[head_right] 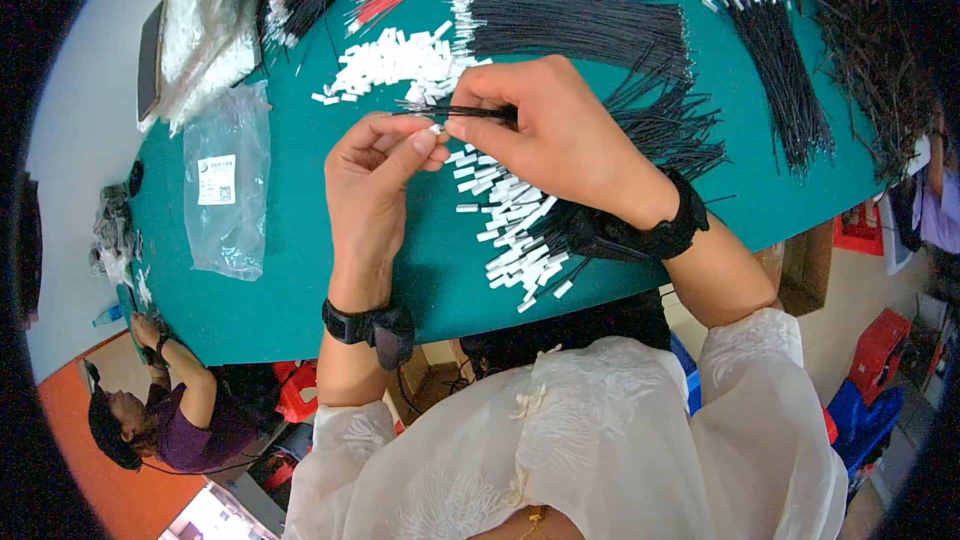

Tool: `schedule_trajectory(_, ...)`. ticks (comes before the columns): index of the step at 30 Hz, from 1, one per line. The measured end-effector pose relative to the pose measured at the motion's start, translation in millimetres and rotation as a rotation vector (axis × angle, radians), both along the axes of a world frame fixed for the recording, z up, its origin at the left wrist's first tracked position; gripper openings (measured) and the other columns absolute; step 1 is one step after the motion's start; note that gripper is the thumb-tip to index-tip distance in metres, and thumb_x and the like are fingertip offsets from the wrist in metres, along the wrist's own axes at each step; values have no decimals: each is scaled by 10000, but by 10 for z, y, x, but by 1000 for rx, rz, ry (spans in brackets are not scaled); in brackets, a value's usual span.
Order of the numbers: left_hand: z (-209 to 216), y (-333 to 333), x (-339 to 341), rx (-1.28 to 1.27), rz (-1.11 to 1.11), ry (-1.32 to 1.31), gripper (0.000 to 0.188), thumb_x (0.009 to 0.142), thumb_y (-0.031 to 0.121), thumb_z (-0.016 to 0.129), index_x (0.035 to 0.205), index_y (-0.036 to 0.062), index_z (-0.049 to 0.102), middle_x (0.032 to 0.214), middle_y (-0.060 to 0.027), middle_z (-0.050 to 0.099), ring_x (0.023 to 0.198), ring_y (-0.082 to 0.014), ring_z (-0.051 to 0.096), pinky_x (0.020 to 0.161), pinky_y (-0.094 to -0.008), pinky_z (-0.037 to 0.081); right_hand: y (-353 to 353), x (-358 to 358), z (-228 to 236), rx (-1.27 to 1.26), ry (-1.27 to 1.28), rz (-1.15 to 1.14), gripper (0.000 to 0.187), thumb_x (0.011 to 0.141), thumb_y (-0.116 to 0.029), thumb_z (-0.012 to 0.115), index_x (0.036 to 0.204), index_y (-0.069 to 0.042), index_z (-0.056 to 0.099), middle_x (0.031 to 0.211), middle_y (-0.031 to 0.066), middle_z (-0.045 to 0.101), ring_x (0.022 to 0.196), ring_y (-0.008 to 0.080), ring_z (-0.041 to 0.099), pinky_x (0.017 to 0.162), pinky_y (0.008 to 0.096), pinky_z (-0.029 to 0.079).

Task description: Assembling small white connectors onto black wires.

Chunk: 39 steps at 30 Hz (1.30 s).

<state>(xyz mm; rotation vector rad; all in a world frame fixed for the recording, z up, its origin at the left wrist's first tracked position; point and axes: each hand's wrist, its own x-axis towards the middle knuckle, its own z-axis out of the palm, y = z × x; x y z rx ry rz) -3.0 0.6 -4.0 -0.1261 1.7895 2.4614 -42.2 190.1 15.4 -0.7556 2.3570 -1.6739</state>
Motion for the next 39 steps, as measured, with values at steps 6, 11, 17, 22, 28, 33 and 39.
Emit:
schedule_trajectory(6, -15, -21, -24, -355, 49, 41, 84, 825, 16, 715, 887, -9, 664, 847, -62, 691, 736, -102, 642, 631, -227, 498, 86, -33, 76, 319, 225, -46, 189, 898, -153, 630, 834, 19, 587, 675, 140, 535, 559, 262, 489, 511, 347, 373)
schedule_trajectory(11, -121, 8, -30, -877, -26, 285, 120, 761, 41, 751, 844, 16, 668, 799, -48, 659, 696, -125, 609, 607, -254, 470, 211, -88, 77, 632, 556, -291, 238, 914, -180, 600, 797, 17, 534, 700, 195, 559, 649, 385, 546, 547, 435, 405)
schedule_trajectory(17, -90, -63, -75, -821, -1, 218, 131, 742, 48, 744, 848, 45, 668, 789, -59, 622, 715, -205, 593, 636, -309, 481, 174, -61, 107, 546, 494, -248, 207, 914, -176, 603, 840, 11, 554, 698, 189, 562, 629, 378, 548, 545, 417, 412)
schedule_trajectory(22, -227, -123, -218, -1172, 188, 407, 150, 754, 75, 742, 877, 62, 658, 844, -62, 610, 713, -233, 602, 632, -340, 488, 70, -23, 34, 340, 271, -130, 184, 915, -176, 610, 903, 5, 584, 693, 173, 551, 572, 322, 520, 526, 375, 391)
schedule_trajectory(28, -209, -119, -204, -1248, 140, 383, 123, 781, 76, 720, 884, 61, 653, 854, -79, 612, 680, -238, 610, 591, -361, 485, 8, -18, -7, 218, 152, -139, 192, 924, -180, 611, 900, 9, 586, 653, 133, 495, 523, 220, 445, 501, 328, 343)
schedule_trajectory(33, -208, -166, -180, -1255, 141, 423, 93, 809, 59, 689, 897, 55, 657, 857, -101, 639, 690, -246, 626, 604, -339, 491, 15, -50, 2, 126, 108, -51, 191, 936, -175, 594, 884, 10, 590, 628, 91, 439, 528, 146, 386, 495, 300, 316)
schedule_trajectory(39, -67, -68, -119, -617, 138, 177, 53, 883, 34, 638, 914, 0, 664, 838, -74, 687, 713, -152, 650, 626, -250, 497, 19, -37, -15, 60, -64, 57, 225, 954, -175, 560, 854, 17, 620, 592, 29, 404, 542, 89, 343, 495, 278, 296)
